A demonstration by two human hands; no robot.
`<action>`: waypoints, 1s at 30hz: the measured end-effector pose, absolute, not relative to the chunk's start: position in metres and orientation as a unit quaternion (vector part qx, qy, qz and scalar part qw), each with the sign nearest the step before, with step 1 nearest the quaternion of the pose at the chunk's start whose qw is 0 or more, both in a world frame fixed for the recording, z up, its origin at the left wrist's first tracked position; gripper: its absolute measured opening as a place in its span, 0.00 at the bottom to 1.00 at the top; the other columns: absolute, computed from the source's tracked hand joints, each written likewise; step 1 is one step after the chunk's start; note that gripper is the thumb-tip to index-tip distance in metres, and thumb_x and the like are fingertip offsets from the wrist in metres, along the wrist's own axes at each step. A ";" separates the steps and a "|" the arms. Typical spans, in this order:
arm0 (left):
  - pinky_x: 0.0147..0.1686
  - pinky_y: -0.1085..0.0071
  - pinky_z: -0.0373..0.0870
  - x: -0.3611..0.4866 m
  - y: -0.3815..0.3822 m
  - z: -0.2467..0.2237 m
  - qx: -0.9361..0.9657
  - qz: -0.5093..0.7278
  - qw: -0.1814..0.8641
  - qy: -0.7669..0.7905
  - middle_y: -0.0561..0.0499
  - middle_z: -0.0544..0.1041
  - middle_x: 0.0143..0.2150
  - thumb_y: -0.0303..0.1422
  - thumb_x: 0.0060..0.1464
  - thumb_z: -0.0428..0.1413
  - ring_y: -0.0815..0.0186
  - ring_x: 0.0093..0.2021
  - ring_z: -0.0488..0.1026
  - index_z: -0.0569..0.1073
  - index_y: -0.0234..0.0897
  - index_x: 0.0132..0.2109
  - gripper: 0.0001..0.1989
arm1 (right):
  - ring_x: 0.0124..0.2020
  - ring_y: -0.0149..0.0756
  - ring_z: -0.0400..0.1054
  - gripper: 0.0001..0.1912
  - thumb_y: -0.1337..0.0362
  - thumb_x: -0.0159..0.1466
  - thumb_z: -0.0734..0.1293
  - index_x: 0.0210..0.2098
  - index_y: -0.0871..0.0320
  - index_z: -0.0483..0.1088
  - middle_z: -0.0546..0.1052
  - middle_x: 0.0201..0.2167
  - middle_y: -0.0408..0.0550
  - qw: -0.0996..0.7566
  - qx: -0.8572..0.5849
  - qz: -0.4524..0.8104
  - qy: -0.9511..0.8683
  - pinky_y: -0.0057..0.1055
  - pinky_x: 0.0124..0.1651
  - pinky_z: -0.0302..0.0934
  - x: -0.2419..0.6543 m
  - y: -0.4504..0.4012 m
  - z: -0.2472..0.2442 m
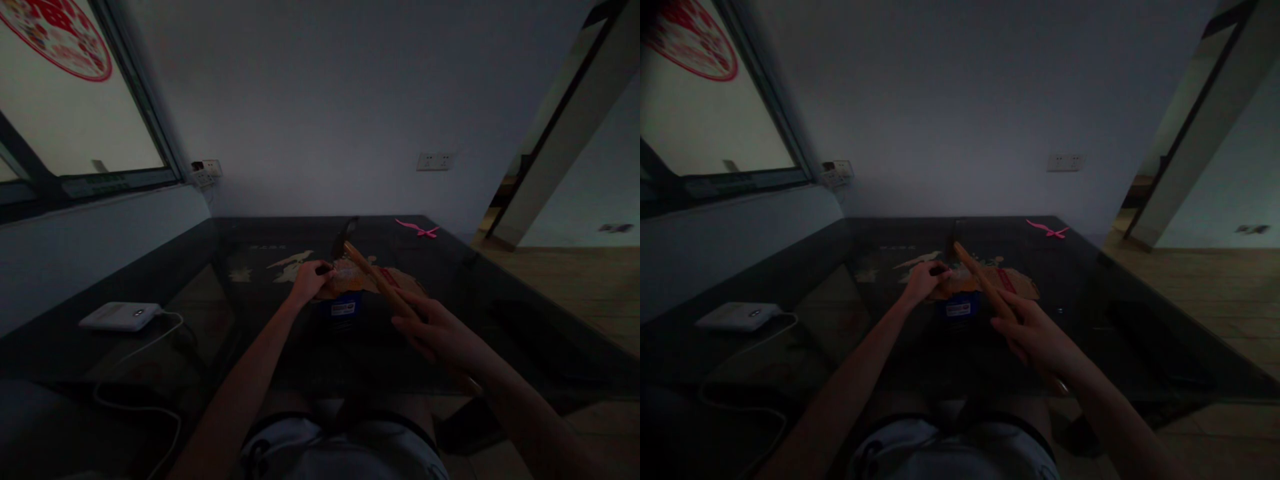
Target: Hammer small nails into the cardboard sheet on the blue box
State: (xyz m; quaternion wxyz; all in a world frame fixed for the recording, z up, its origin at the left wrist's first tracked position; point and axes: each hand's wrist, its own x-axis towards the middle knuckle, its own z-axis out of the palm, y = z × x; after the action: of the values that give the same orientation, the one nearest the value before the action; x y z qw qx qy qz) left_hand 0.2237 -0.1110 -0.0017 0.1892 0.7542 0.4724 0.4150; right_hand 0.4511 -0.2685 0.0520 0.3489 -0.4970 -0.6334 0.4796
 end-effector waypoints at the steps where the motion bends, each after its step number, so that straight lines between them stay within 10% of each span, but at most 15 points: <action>1: 0.38 0.69 0.69 0.224 -0.111 -0.001 0.755 0.415 0.189 0.472 0.48 0.79 0.33 0.30 0.49 0.58 0.64 0.34 0.75 0.77 0.33 0.34 0.05 | 0.11 0.21 0.51 0.35 0.59 0.58 0.65 0.63 0.58 0.53 0.59 0.16 0.32 0.343 -0.500 0.479 -0.635 0.18 0.12 0.48 0.451 -0.268 0.051; 30: 0.37 0.71 0.68 0.222 -0.112 -0.002 0.765 0.400 0.170 0.475 0.49 0.79 0.33 0.31 0.48 0.58 0.65 0.34 0.74 0.77 0.33 0.34 0.06 | 0.13 0.24 0.55 0.30 0.58 0.57 0.65 0.57 0.61 0.61 0.63 0.18 0.35 0.312 -0.535 0.427 -0.659 0.22 0.14 0.52 0.453 -0.265 0.048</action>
State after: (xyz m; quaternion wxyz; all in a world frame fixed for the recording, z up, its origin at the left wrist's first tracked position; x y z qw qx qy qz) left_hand 0.2220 -0.1115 -0.0019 0.1699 0.7653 0.4752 0.3996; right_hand 0.4535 -0.2646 0.0481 0.3117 -0.5352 -0.6588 0.4271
